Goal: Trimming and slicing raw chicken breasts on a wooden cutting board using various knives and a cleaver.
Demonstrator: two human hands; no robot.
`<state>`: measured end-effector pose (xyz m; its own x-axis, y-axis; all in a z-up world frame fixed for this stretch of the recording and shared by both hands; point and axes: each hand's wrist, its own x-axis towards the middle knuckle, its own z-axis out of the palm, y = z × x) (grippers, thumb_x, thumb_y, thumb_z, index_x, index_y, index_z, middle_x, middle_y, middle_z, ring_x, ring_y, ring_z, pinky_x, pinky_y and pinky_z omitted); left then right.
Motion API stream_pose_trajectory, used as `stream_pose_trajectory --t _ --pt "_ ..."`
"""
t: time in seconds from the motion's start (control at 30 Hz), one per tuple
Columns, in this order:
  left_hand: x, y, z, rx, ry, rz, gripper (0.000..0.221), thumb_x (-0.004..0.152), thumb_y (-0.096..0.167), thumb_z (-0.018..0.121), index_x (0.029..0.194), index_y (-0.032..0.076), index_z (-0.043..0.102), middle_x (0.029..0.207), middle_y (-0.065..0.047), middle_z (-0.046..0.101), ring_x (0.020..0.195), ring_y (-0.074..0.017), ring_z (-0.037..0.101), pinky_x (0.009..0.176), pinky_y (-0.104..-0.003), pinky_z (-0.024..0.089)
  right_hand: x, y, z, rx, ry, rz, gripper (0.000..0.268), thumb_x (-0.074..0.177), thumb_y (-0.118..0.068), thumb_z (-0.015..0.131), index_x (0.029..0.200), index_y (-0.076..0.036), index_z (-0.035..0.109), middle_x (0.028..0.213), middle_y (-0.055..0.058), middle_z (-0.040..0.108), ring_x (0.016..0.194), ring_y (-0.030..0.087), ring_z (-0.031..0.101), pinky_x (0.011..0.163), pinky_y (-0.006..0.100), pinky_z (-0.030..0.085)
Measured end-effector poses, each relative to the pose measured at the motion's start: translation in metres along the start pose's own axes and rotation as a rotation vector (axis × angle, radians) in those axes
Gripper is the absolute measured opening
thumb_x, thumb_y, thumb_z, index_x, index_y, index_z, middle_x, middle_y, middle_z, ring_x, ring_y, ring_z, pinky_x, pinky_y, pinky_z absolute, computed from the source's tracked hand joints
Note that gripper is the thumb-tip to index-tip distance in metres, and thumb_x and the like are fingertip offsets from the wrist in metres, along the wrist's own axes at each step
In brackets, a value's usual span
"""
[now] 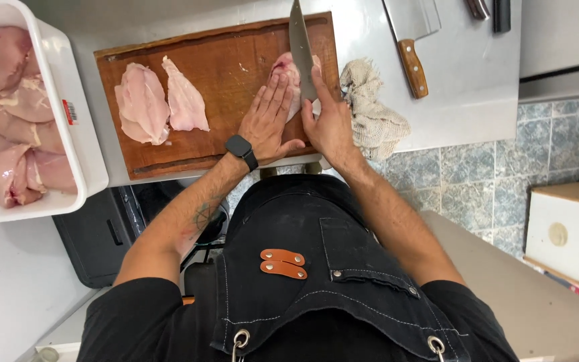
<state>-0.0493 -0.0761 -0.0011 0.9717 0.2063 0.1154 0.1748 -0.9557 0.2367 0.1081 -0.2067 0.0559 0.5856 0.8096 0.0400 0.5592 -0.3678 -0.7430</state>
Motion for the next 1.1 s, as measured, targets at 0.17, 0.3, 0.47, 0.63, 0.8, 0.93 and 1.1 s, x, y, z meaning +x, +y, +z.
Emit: stream_pose_trajectory --t 0.17,0.3,0.47,0.63,0.8,0.93,1.1 --pt "0.001 -0.003 0.004 -0.014 -0.008 0.009 0.123 0.1 0.095 0.023 0.175 -0.002 0.01 0.182 -0.026 0.005 0.172 -0.0399 0.007 0.143 -0.057 0.016 0.003 0.006 -0.002 0.079 -0.002 -0.039 0.059 0.113 -0.016 0.057 0.168 -0.006 0.037 0.072 0.002 0.074 0.039 0.01 0.048 0.037 0.027 0.053" --pt "-0.001 0.001 -0.005 0.02 -0.054 0.003 0.123 0.099 0.093 0.019 0.174 -0.005 0.016 0.181 -0.026 0.01 0.17 -0.0405 0.01 0.141 -0.055 0.014 0.022 -0.004 0.001 0.059 -0.004 0.093 0.062 0.116 -0.019 0.06 0.172 -0.013 0.033 0.056 -0.004 0.056 0.039 0.008 0.044 0.038 0.024 0.051" --pt "-0.001 -0.005 0.0 0.043 -0.035 0.007 0.124 0.099 0.094 0.017 0.174 -0.004 0.01 0.181 -0.027 0.005 0.171 -0.0407 0.007 0.143 -0.054 0.014 0.017 -0.01 -0.003 0.083 -0.013 0.019 0.063 0.113 -0.017 0.06 0.171 -0.011 0.035 0.063 -0.002 0.065 0.041 0.008 0.044 0.038 0.024 0.051" --pt "0.0 -0.01 0.007 -0.017 -0.005 0.024 0.127 0.098 0.096 0.019 0.174 -0.004 0.013 0.181 -0.027 0.006 0.171 -0.0413 0.007 0.142 -0.057 0.016 0.002 -0.021 -0.017 0.086 -0.077 0.062 0.061 0.107 -0.024 0.057 0.166 -0.011 0.045 0.077 0.008 0.082 0.04 0.011 0.047 0.045 0.032 0.053" --pt "0.0 -0.01 0.006 -0.033 0.014 0.018 0.129 0.096 0.098 0.017 0.175 -0.004 0.008 0.183 -0.025 0.002 0.173 -0.0405 0.005 0.143 -0.057 0.016 -0.008 -0.011 -0.015 0.098 -0.15 0.013 0.065 0.104 -0.016 0.063 0.165 -0.006 0.041 0.128 0.023 0.08 0.046 0.013 0.062 0.048 0.032 0.063" --pt "0.001 -0.01 0.008 -0.008 -0.012 0.008 0.132 0.094 0.1 0.016 0.175 -0.003 0.007 0.183 -0.025 0.003 0.173 -0.0402 0.005 0.144 -0.055 0.013 -0.018 -0.019 -0.022 0.092 -0.2 0.067 0.066 0.103 -0.018 0.062 0.166 -0.006 0.045 0.069 0.003 0.076 0.038 0.008 0.042 0.041 0.028 0.047" --pt "0.003 -0.007 0.0 0.051 -0.04 -0.003 0.135 0.089 0.1 0.009 0.174 -0.005 0.014 0.181 -0.026 0.008 0.171 -0.0408 0.007 0.143 -0.053 0.012 -0.03 -0.039 -0.036 0.157 -0.301 0.224 0.067 0.101 -0.02 0.061 0.165 -0.007 0.048 0.067 -0.002 0.074 0.046 0.006 0.049 0.045 0.025 0.046"
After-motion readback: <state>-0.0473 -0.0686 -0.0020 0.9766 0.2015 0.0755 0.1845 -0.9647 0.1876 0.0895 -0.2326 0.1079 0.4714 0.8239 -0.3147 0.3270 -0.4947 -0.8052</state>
